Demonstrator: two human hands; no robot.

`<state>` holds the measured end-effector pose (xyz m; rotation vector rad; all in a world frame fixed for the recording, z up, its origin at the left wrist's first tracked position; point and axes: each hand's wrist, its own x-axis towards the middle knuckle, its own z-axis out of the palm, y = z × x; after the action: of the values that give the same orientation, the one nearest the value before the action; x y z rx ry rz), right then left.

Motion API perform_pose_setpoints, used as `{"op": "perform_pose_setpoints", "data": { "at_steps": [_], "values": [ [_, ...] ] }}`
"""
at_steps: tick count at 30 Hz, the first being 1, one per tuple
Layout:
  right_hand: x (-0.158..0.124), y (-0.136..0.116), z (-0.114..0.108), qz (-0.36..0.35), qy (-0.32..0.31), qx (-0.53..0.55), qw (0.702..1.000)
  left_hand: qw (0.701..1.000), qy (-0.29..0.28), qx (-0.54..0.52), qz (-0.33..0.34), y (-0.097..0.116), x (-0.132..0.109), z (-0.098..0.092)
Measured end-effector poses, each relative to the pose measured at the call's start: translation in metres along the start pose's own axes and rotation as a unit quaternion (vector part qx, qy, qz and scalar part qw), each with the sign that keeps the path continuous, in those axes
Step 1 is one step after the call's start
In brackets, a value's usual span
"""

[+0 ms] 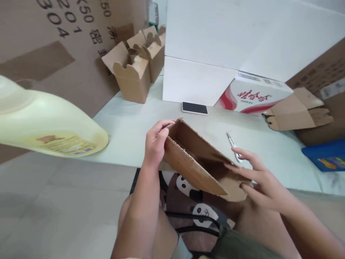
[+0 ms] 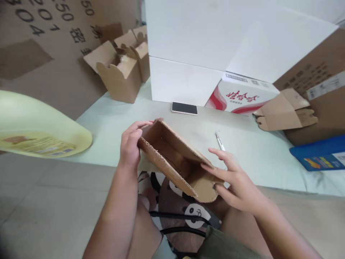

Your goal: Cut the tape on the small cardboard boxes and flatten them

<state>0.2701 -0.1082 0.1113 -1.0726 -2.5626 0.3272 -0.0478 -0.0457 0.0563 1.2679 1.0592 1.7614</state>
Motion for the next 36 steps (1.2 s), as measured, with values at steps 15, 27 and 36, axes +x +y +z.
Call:
{"op": "perform_pose_setpoints", "data": {
  "at_steps": [15,27,36],
  "values": [
    [0.01,0.022,0.057,-0.007,0.147,0.335,0.931,0.958,-0.104,0.242,0.116,-0.014,0.004,0.021],
    [0.014,0.017,0.083,0.134,0.143,0.436,0.879,0.972,0.141,0.084,-0.167,-0.031,0.014,0.001],
    [0.007,0.017,0.07,0.055,0.167,0.357,0.917,0.949,-0.131,-0.091,-0.27,-0.051,-0.024,0.007]
  ]
}}
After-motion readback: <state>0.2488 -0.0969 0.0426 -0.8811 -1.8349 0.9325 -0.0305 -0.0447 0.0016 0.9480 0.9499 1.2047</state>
